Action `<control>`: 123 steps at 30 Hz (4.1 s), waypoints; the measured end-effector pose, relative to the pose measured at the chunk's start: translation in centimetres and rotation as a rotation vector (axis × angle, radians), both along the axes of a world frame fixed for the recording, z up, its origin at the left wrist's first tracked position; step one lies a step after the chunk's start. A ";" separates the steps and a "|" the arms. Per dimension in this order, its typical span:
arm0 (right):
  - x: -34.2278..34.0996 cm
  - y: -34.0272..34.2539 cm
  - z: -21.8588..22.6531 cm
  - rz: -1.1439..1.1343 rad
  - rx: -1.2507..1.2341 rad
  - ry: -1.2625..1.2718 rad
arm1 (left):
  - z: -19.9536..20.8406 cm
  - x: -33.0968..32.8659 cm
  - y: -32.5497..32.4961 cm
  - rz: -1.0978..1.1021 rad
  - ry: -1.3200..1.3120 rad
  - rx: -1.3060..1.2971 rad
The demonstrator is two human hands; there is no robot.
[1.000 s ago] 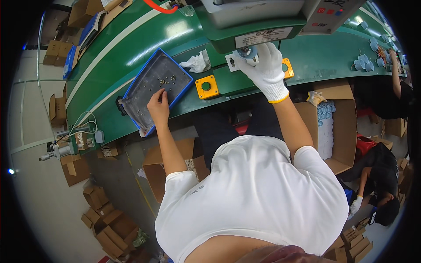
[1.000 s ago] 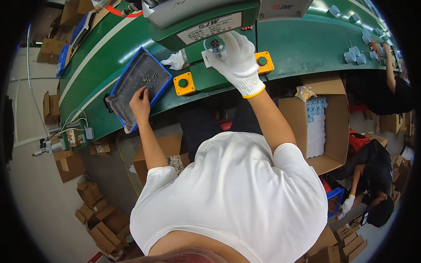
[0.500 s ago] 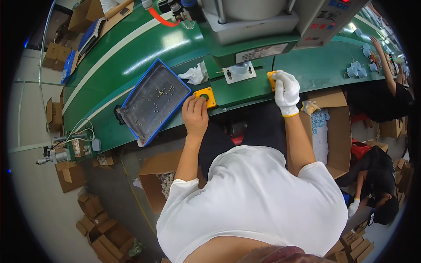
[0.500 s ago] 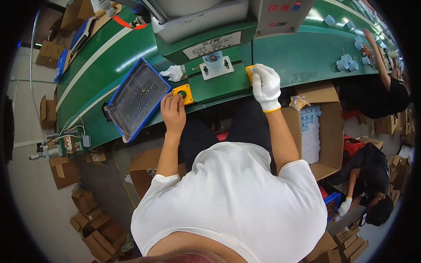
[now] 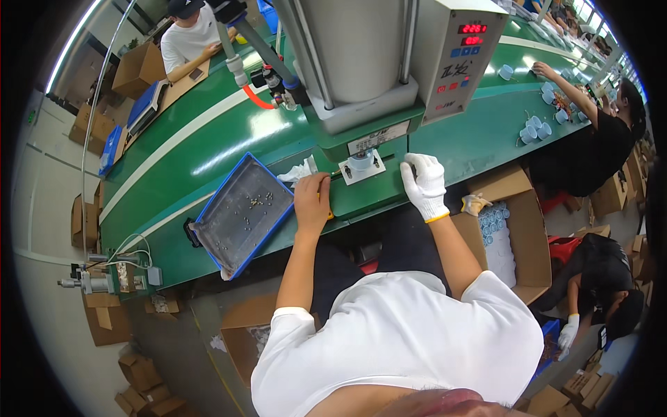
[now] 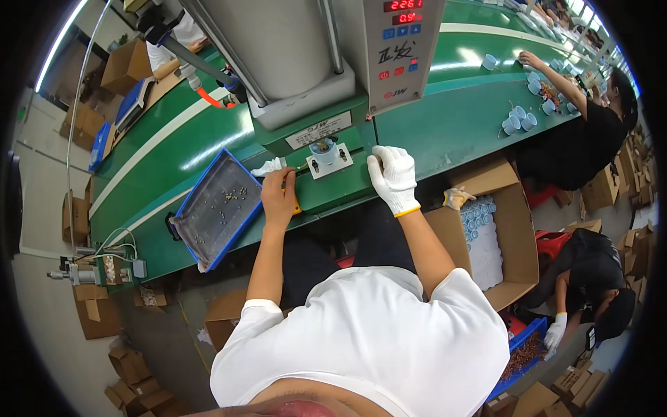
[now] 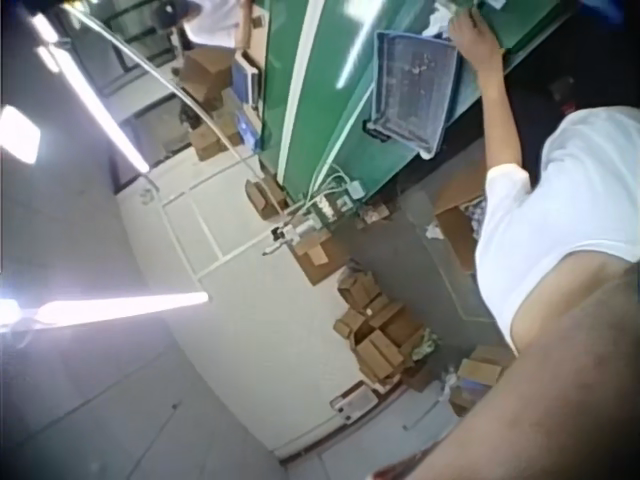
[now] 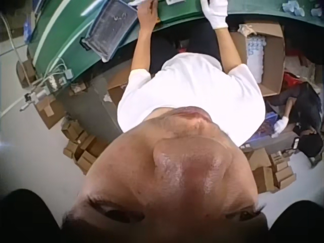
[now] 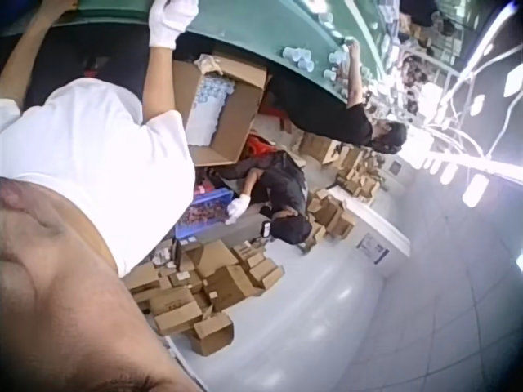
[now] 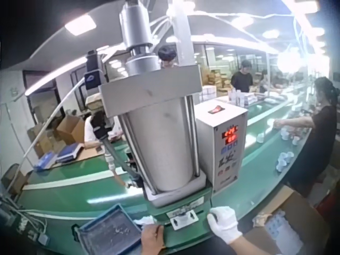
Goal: Assembling small electronic components using a manual assembly fixture on a production line.
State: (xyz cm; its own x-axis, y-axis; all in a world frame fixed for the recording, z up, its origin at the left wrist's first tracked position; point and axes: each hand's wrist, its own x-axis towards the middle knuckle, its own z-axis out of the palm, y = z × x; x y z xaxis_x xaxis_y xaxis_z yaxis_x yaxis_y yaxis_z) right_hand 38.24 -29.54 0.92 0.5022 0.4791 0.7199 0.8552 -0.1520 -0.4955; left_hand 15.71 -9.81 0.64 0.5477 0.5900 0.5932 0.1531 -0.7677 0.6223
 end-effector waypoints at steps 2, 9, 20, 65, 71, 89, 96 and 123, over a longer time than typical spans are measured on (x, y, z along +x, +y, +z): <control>0.0 0.4 0.0 -0.018 -0.056 0.034 | 0.1 0.2 0.4 -0.031 0.089 -0.014; 0.3 0.6 -0.8 -0.027 0.002 -0.042 | -0.1 0.4 0.3 0.021 0.122 -0.026; 1.5 -0.7 -7.1 0.128 0.262 0.166 | -1.5 -0.5 0.1 -0.062 0.033 -0.085; 1.3 -1.1 -6.8 0.026 0.084 0.023 | -3.1 -6.2 -1.1 0.169 -0.010 0.141; 2.1 -0.6 -3.4 0.028 -0.117 -0.311 | -2.2 -6.6 -0.7 0.150 0.087 0.352; 0.9 -0.7 -10.0 -0.088 0.129 0.147 | -2.6 -30.0 14.7 0.776 0.973 0.231; 0.1 0.1 -6.3 -0.042 0.185 -0.023 | -3.3 -28.7 14.8 0.709 0.952 0.332; -2.8 9.1 6.4 0.341 0.217 0.150 | -1.7 -2.1 -0.9 0.117 0.096 -0.091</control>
